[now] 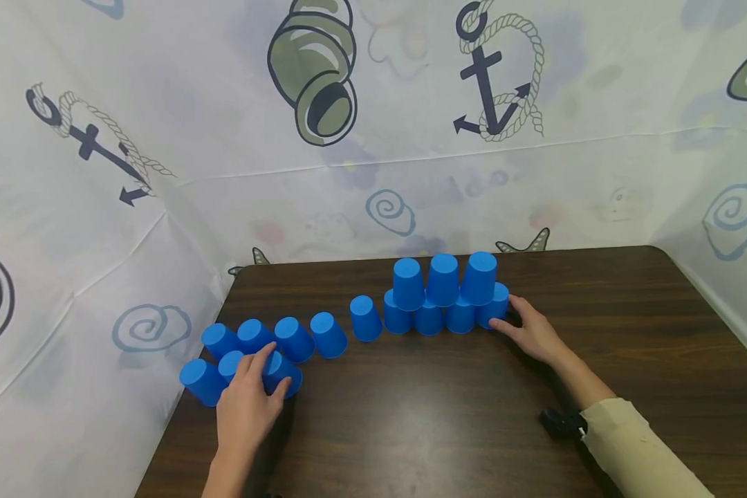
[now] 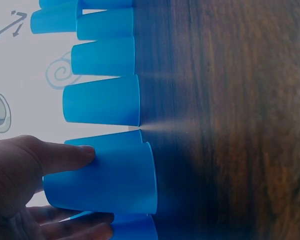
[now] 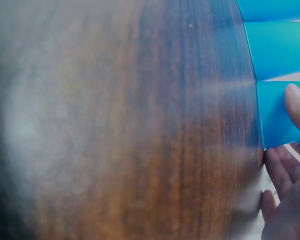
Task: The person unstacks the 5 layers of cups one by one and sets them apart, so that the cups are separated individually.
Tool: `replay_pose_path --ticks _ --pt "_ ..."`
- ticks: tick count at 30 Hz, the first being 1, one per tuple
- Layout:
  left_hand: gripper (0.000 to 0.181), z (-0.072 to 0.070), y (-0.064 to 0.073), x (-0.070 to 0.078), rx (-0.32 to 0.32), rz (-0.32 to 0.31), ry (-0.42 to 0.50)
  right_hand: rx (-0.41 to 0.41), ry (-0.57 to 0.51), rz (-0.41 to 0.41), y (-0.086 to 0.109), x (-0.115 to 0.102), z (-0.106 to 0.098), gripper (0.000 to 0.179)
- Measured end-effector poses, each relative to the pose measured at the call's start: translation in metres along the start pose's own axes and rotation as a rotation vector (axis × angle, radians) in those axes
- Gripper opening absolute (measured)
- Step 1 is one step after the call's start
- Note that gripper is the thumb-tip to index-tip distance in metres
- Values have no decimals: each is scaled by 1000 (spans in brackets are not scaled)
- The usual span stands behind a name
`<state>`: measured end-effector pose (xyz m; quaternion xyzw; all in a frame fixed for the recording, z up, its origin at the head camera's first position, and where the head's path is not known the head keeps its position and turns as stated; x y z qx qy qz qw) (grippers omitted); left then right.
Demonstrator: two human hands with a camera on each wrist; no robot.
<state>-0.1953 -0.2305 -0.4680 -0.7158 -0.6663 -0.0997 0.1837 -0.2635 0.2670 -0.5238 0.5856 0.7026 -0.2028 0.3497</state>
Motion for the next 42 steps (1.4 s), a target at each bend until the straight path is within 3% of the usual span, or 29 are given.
replay_pose_path --ticks 6,20,25,29,42 --pt "71 -1 3 4 24 0 3 -11 5 7 0 0 1 77" --pt "68 -14 8 22 152 50 5 -15 4 23 0 0 0 77" --pt "66 -21 10 36 232 101 4 -11 2 21 1 0 -1 77" --pt "65 -21 7 51 272 176 9 -8 2 10 1 0 -1 76" --pt "62 -5 -19 110 192 388 105 -5 2 0 -1 1 -1 75"
Point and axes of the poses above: each hand's wrist, its own y-axis away from the middle knuckle, its own z-axis out of the palm, x = y × z, the point moved 4 cm from there along -y, towards the middle knuckle, and after that the axes turned 12 degrees about -x, right-handed, at the moved point
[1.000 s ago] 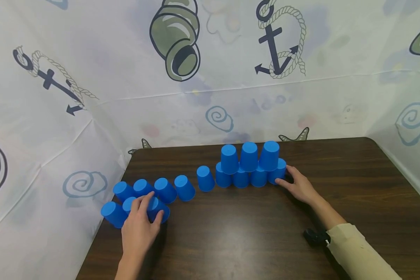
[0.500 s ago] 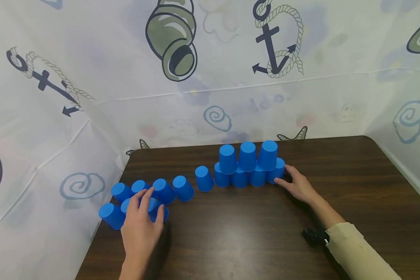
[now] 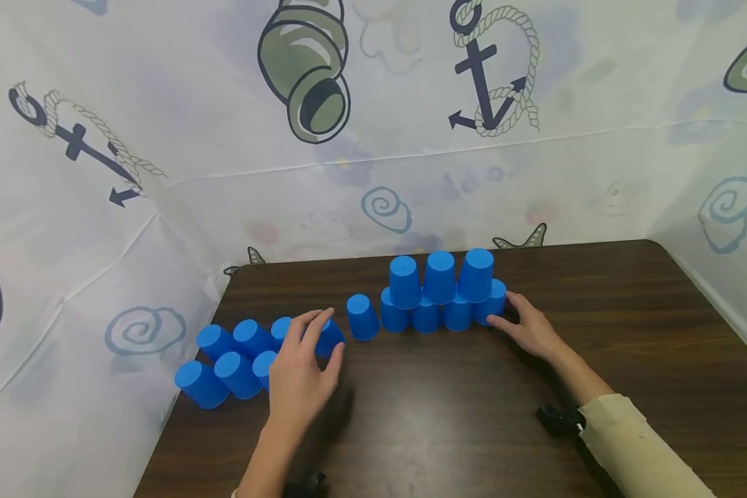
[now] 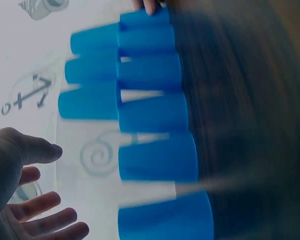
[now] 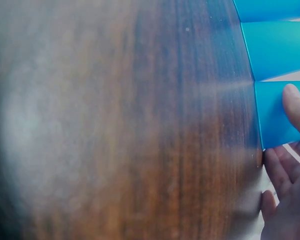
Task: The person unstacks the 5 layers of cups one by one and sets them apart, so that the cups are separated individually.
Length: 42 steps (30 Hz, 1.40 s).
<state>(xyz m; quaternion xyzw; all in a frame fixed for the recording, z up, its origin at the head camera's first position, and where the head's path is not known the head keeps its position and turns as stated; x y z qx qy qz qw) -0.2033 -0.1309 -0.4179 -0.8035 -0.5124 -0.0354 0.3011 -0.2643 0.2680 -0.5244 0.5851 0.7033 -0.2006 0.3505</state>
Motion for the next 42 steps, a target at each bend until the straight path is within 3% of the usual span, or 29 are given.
replay_pose_path --ticks 5,10,16,22,33,38,42 --pt "63 24 -30 18 -76 27 103 4 -10 1 0 3 -1 75" --pt "68 42 -60 26 -116 25 196 -3 -16 -2 -2 3 1 76" --pt "74 56 -88 32 -160 47 215 -4 -5 20 -1 2 0 77" --pt "73 67 -107 40 -209 73 202 -11 -6 30 0 2 0 79" --pt "65 77 -109 40 -218 75 230 -9 -9 37 1 1 2 78" --pt "65 71 -103 40 -191 88 255 -8 -10 46 3 1 6 78" --pt "65 62 -91 44 -151 108 285 1 -11 49 6 1 9 78"
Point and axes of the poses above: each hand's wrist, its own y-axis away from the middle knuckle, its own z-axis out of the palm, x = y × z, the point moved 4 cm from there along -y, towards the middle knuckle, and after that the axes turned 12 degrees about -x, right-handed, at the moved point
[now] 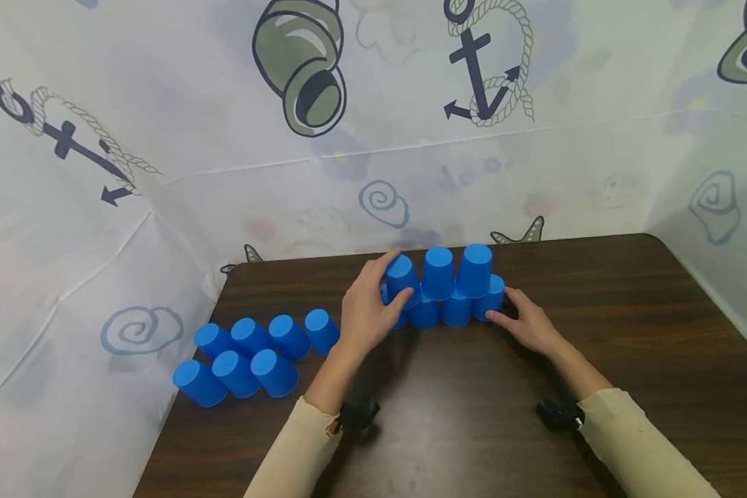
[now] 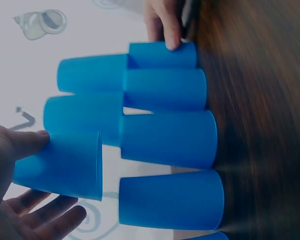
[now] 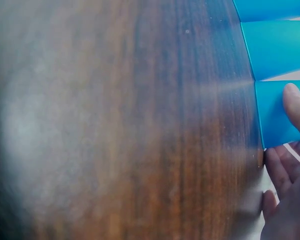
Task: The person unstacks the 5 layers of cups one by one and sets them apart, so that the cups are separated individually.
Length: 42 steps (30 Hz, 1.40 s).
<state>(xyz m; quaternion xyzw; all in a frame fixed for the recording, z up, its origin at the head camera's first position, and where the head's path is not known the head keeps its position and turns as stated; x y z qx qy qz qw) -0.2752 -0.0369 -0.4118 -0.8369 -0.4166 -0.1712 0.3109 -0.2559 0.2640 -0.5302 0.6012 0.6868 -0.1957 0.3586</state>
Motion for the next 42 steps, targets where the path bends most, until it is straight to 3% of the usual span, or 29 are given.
replay_pose_path --ticks 4,10,16,21,26,42 --pt "65 -7 21 4 15 -14 15 -4 2 -2 0 0 -1 79" --pt "66 -27 66 -1 53 -114 25 -3 -4 -10 -1 -1 -3 78" --pt "69 -50 109 -20 123 -225 -48 -11 4 -17 -7 1 -7 77" --pt "71 -62 133 -39 131 -358 -139 -18 -1 -30 -13 1 -12 76" --pt "69 -61 141 -56 80 -430 -187 -25 3 -26 -19 3 -16 76" --pt "69 -46 146 -71 -4 -458 -227 5 7 -34 -10 2 -11 76"
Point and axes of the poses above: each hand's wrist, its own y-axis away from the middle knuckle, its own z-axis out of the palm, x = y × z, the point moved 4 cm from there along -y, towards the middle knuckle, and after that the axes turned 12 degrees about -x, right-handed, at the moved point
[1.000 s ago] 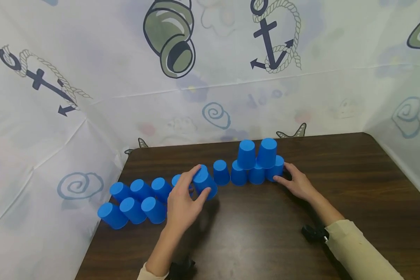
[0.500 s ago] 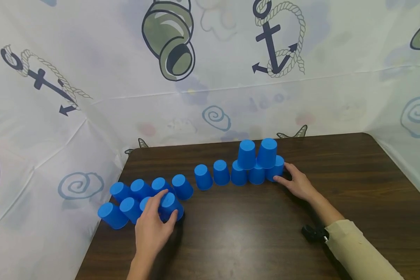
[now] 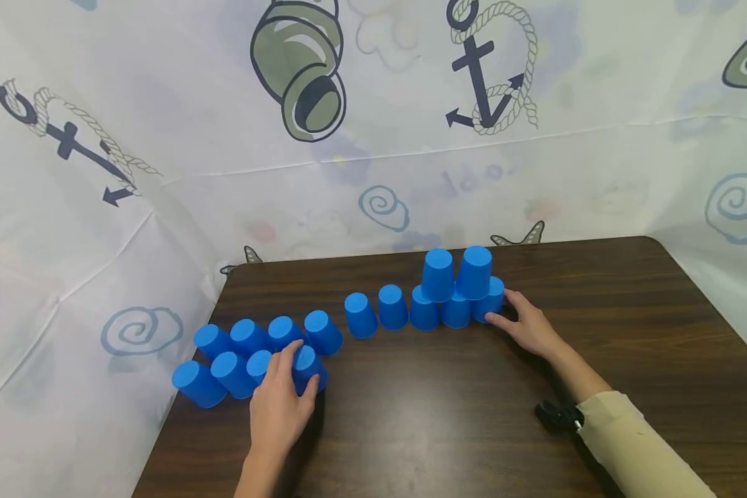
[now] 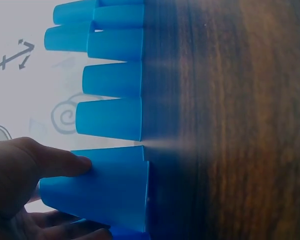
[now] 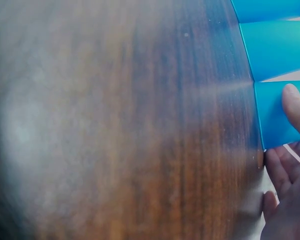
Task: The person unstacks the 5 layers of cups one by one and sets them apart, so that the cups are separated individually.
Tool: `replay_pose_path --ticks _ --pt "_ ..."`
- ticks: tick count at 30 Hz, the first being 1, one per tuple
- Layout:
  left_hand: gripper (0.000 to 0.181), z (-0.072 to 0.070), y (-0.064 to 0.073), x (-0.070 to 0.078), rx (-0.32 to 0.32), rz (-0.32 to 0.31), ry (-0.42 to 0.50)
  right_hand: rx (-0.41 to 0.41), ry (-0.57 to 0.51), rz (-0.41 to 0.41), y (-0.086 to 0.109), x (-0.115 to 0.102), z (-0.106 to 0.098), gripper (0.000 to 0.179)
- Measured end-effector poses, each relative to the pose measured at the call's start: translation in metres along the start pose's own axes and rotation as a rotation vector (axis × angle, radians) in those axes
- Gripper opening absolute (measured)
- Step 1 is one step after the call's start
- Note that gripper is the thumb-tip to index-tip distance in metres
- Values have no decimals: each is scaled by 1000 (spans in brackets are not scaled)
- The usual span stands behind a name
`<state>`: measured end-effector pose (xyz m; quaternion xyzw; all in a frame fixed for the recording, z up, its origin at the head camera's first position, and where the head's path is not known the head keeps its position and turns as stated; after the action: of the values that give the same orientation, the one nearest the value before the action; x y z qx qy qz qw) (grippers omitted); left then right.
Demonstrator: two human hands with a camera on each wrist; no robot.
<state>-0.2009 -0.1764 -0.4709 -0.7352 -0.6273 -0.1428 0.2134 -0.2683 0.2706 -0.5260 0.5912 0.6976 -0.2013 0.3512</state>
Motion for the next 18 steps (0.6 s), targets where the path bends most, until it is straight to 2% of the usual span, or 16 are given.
replay_pose_path --ticks 5,9,14,18 --pt "72 -2 3 -2 -17 -10 -15 5 0 8 5 -3 4 77" --pt "75 -8 8 2 -5 5 -48 13 1 16 8 -4 6 76" --pt "75 -22 11 12 47 48 -85 16 3 25 11 -5 8 77" --pt "71 -33 12 23 116 111 -103 17 3 19 11 -6 7 77"
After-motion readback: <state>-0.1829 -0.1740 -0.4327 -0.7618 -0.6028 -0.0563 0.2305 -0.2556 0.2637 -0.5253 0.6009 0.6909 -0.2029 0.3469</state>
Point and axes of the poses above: each hand's wrist, its own y-axis away from the middle knuckle, its own z-axis out of the palm, x = y × z, the point moved 4 cm from there along -y, towards the middle knuckle, and after that the axes turned 12 degrees about -x, right-handed, at the moved point
